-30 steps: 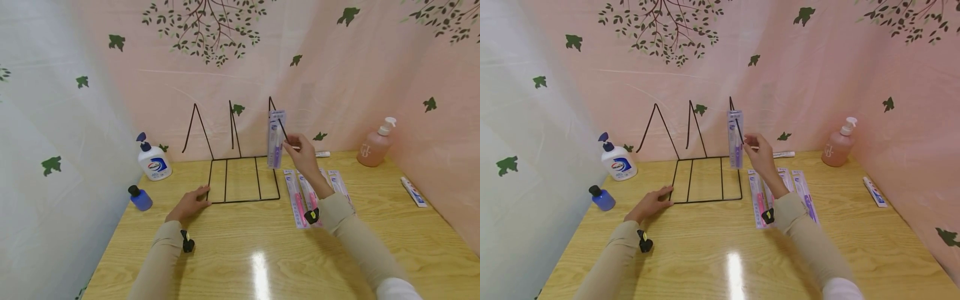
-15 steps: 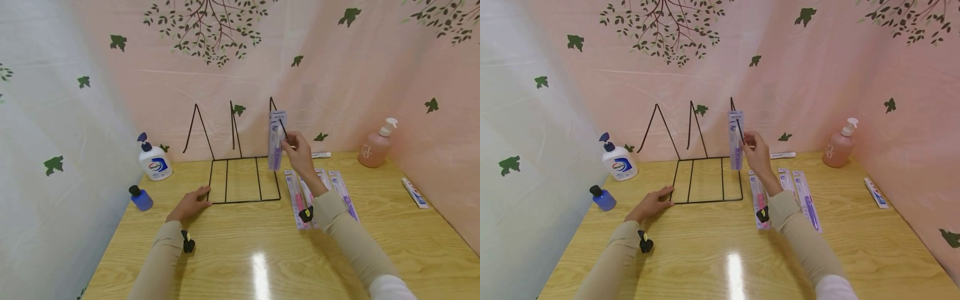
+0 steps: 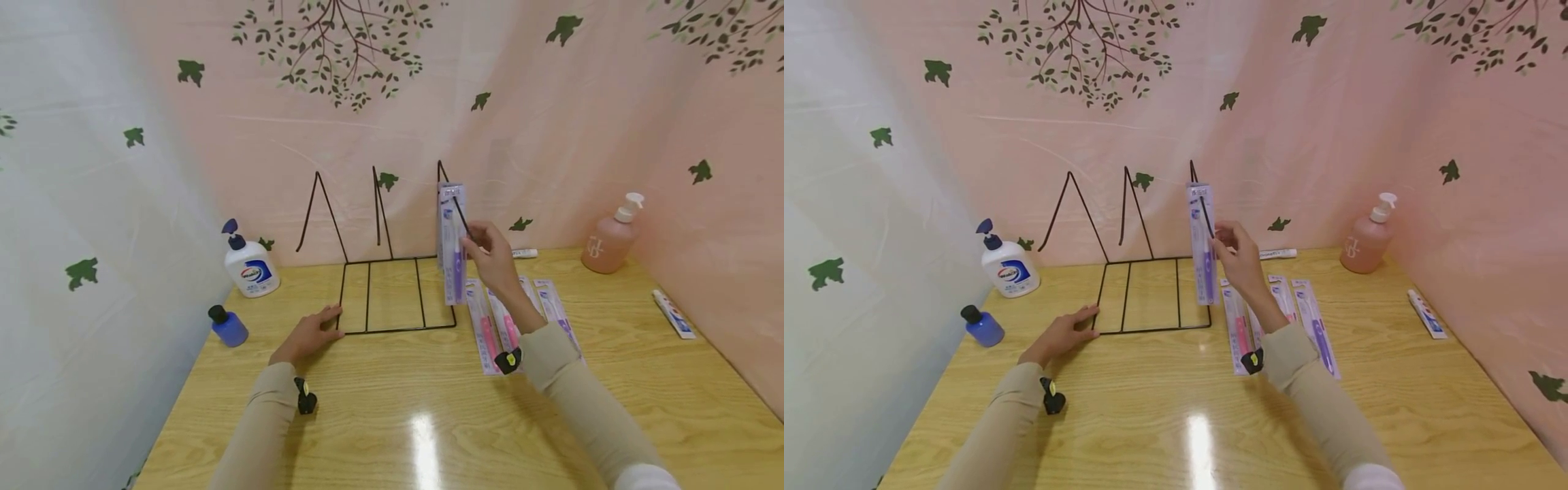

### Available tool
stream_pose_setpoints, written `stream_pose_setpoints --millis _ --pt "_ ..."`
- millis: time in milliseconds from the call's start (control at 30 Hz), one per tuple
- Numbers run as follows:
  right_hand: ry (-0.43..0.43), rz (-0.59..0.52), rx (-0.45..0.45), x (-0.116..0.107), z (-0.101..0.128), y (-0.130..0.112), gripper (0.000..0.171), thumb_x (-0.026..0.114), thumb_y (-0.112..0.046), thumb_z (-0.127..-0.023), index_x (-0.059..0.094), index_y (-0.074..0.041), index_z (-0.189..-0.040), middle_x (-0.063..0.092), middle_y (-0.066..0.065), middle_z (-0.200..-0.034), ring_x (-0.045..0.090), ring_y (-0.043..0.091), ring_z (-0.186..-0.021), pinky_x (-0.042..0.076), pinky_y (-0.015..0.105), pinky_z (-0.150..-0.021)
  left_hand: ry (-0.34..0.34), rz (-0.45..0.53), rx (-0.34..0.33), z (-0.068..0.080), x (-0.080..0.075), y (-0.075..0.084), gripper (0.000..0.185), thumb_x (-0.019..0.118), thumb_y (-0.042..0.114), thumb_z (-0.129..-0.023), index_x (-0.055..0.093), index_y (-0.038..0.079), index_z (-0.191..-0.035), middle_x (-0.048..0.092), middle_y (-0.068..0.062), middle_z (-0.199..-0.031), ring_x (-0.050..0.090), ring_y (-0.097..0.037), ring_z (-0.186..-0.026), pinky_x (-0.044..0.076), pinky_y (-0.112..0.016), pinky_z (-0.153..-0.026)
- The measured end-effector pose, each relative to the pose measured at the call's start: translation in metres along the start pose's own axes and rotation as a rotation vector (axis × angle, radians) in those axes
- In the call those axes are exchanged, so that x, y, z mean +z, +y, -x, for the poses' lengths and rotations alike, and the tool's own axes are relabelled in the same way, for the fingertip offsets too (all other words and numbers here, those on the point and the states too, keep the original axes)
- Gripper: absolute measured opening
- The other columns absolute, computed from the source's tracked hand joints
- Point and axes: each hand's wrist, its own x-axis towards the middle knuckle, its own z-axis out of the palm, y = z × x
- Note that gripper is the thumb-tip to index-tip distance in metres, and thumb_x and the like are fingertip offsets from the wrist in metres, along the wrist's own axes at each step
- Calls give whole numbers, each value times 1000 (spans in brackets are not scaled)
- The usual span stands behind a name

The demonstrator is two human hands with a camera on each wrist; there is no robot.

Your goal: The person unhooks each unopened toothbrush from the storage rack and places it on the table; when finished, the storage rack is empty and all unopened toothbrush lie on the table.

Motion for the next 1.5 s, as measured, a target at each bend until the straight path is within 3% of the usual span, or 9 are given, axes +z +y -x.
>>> stream_pose_setpoints --millis 233,467,867,1133,1500 --pt "-37 25 7 -4 7 -11 32 57 0 -93 51 11 -122 56 18 -97 59 17 -82 57 24 -69 -5 -7 -4 1 1 -1 64 63 28 -93 36 14 -149 29 -8 -156 21 -32 -146 19 -55 -116" --pt "-49 21 14 -10 9 12 34 60 -10 -94 53 4 -125 56 10 -94 59 11 -82 57 23 -70 -3 -10 -2 0 1 -4 63 63 28 -93 37 15 -149 30 -8 -156 21 -32 -146 19 -55 -116" --pt "-73 91 7 -14 25 -15 32 57 -2 -94 52 7 -124 58 18 -97 60 17 -82 58 35 -72 -2 -4 6 0 2 -2 63 63 28 -93 37 14 -149 29 -8 -156 21 -31 -146 19 -54 -116" --pt "-89 91 9 -20 28 3 31 59 -14 -95 54 -2 -124 58 12 -98 60 10 -83 55 20 -70 -9 2 7 0 1 -2 63 62 29 -93 36 14 -149 28 -8 -156 20 -30 -146 19 -54 -116" --pt "-100 68 4 -25 41 -3 30 59 -14 -95 55 0 -121 59 8 -94 60 8 -80 57 28 -71 -2 -15 15 -1 0 -4 63 63 28 -93 37 14 -149 30 -6 -156 22 -30 -146 20 -54 -116"
